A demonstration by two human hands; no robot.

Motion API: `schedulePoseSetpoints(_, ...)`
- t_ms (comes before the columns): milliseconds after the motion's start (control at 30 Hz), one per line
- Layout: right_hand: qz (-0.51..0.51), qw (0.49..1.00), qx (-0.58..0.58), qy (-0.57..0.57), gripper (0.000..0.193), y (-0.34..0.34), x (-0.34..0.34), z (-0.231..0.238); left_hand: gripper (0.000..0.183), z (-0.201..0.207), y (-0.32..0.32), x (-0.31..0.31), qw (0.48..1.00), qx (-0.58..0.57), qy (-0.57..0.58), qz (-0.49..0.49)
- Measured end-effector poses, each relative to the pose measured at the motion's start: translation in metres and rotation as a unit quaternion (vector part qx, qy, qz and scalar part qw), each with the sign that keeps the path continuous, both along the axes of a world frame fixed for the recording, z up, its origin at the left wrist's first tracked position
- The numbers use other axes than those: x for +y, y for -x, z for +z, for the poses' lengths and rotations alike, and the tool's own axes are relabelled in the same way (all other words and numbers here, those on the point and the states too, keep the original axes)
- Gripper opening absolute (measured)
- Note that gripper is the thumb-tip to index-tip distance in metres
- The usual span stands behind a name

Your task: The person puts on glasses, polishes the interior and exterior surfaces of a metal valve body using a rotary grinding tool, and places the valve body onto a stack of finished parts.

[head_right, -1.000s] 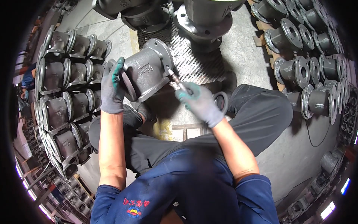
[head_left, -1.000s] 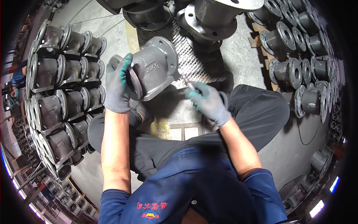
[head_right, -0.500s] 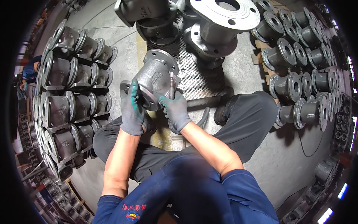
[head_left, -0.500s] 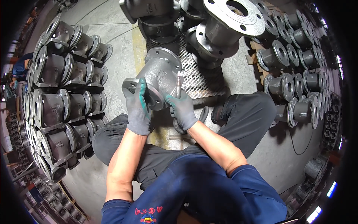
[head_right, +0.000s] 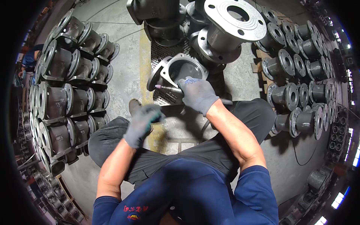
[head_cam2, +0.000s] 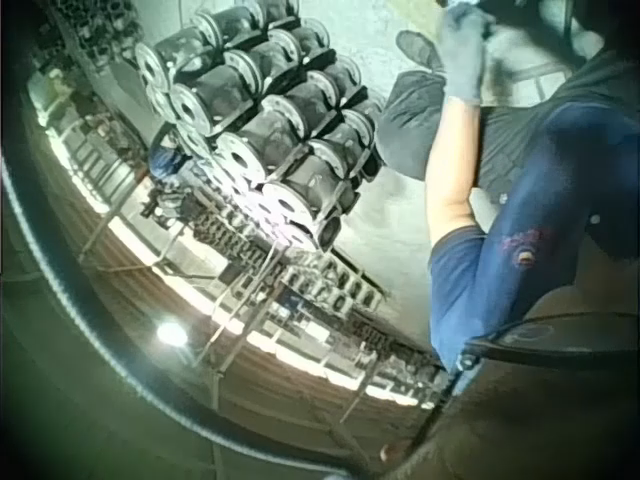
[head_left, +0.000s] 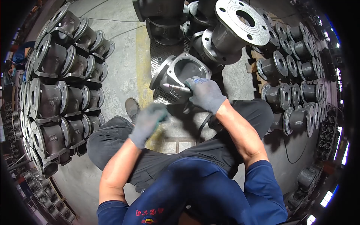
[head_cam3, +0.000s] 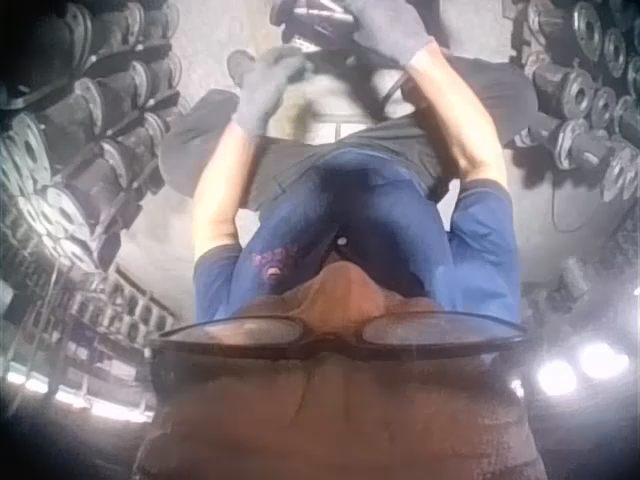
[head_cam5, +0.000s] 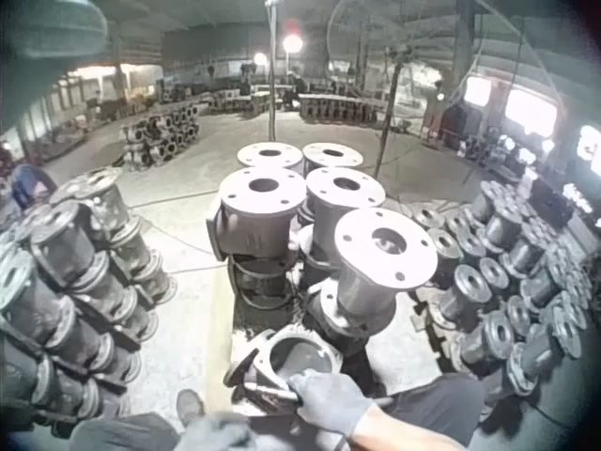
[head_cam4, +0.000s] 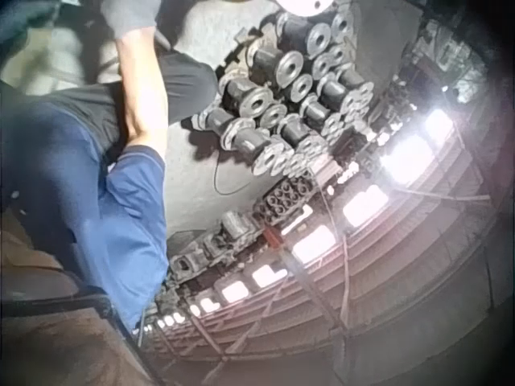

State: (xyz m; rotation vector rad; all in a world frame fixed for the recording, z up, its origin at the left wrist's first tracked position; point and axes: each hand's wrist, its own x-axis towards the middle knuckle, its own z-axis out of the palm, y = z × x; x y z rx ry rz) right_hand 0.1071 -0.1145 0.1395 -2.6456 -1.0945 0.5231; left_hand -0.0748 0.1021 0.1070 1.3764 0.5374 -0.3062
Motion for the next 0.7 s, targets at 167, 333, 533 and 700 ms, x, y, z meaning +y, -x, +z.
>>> schedulePoseSetpoints(167,0.083,0.994,-0.059,-0.031,0.035,0.003,-0.027,-0.012,0.051,-0.018,-0.068,0.029,0.954,-0.075,-0.203,0.208)
schedulePoseSetpoints(333,0.095,0.990,-0.067,-0.077,0.043,0.019,-0.039,-0.027,0.066,-0.094,-0.111,0.029,0.920,-0.100,-0.378,-0.018)
schedulePoseSetpoints(533,0.063,0.995,-0.037,-0.073,0.056,0.008,-0.044,-0.021,0.044,-0.120,-0.124,0.026,0.879,-0.212,-0.416,-0.094)
schedulePoseSetpoints(700,0.115,0.987,-0.035,-0.107,0.049,-0.001,-0.042,-0.011,0.057,-0.134,-0.103,0.043,0.787,-0.266,-0.537,-0.147)
